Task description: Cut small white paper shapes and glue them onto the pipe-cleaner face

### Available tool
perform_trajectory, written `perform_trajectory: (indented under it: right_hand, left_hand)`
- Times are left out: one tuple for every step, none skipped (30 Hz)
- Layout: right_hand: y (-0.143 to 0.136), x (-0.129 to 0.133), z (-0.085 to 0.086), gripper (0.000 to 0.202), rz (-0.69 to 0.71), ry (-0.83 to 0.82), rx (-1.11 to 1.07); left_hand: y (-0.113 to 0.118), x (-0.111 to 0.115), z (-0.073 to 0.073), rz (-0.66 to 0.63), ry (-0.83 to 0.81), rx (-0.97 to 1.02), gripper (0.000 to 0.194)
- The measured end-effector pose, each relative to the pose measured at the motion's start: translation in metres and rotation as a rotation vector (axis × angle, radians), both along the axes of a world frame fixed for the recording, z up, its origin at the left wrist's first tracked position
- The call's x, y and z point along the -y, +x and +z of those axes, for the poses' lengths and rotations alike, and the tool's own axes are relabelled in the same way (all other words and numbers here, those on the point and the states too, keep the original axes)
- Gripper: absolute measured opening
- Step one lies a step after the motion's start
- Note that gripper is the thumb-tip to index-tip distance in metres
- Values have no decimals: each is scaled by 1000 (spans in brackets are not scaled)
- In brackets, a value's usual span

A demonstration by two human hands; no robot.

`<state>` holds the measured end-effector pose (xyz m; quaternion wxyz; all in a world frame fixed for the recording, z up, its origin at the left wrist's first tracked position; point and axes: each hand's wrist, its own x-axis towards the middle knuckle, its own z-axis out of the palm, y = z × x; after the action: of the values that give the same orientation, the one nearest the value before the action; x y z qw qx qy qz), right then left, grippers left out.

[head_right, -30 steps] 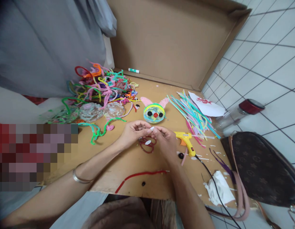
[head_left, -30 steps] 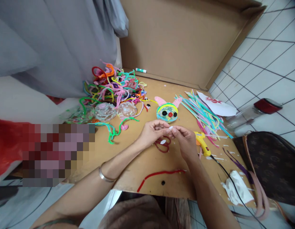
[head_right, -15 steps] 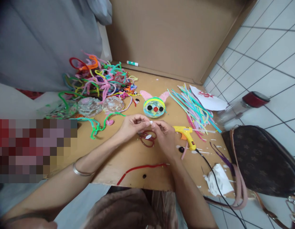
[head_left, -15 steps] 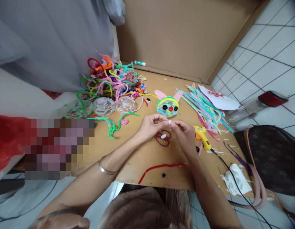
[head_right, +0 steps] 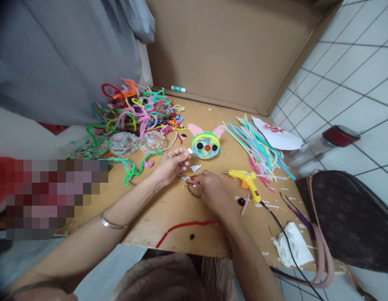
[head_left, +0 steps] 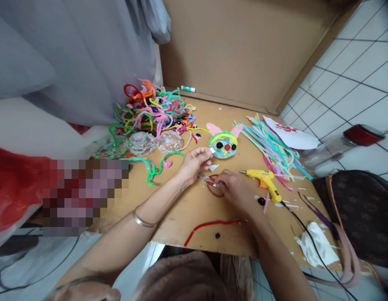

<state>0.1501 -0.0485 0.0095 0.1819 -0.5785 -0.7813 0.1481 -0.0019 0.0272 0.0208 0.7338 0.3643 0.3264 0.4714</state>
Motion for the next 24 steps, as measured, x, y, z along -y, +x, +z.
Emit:
perform_trajectory:
  right_hand:
    - [-1,1,3,19,-4,-4,-36]
    - [-2,2,6,19,2,-15,-89]
    - [-2,3,11,17,30,-44,-154]
    - [-2,5,15,15,76,-89,-219]
    - [-2,6,19,13,136,-145,-279]
    - [-2,6,21,13,196,-201,-311]
    - [-1,6,23,15,221,-224,-312]
    - [0,6,23,18,194,-200,-283]
    - [1,5,21,18,137,-149,-221]
    - [1,4,19,17,81,-96,-142]
    - [1,4,15,16,46,-63,-57]
    - [0,3,11,16,36,-48,16]
    - [-1,2,8,16,39,-44,62]
    - [-3,2,5,16,51,-47,93]
    - [-5,2,4,16,60,-50,112]
    - [-7,3,3,17,62,-52,127]
    - [-9,3,4,18,55,-54,140]
    - [-10,4,6,19,44,-54,149]
    - [-11,5,8,18,33,-54,146]
    - [-11,5,10,18,28,-55,125]
    - [-10,5,12,18,28,-58,85]
    - [-8,6,15,19,30,-64,28]
    - [-6,6,17,21,26,-80,-46]
    - [-3,6,19,25,12,-107,-137]
  left_hand:
    - [0,0,0,-2,-12,6,20]
    - [0,0,0,-4,-23,13,18]
    - [0,0,0,-8,-33,19,16]
    - [0,0,-1,-13,-44,26,14]
    - [0,0,-1,-18,-54,32,12]
    - [0,-1,-1,-22,-64,37,11]
    - [0,-1,-2,-27,-75,42,9]
    - [0,-1,-2,-30,-87,46,8]
    - [-1,-1,-1,-33,-98,53,7]
    - [-1,-2,-1,-36,-109,62,7]
    - [-1,-2,-1,-41,-120,71,7]
    - [-1,-2,-1,-47,-132,80,7]
    - [-1,-2,0,-53,-144,86,8]
    - [-2,-2,0,-57,-154,91,8]
    - [-2,-2,0,-61,-162,94,8]
    - [-2,-2,-1,-64,-169,94,8]
    - [-2,-2,-1,-66,-174,96,8]
    - [-2,-3,-1,-65,-179,99,8]
    - [-2,-3,-1,-64,-183,102,8]
    - [-3,-3,0,-63,-187,108,8]
    - [-3,-4,1,-59,-189,117,8]
    - [-4,-5,2,-54,-187,129,8]
    - [-6,-6,4,-47,-185,145,7]
    - [-8,-7,6,-41,-183,165,7]
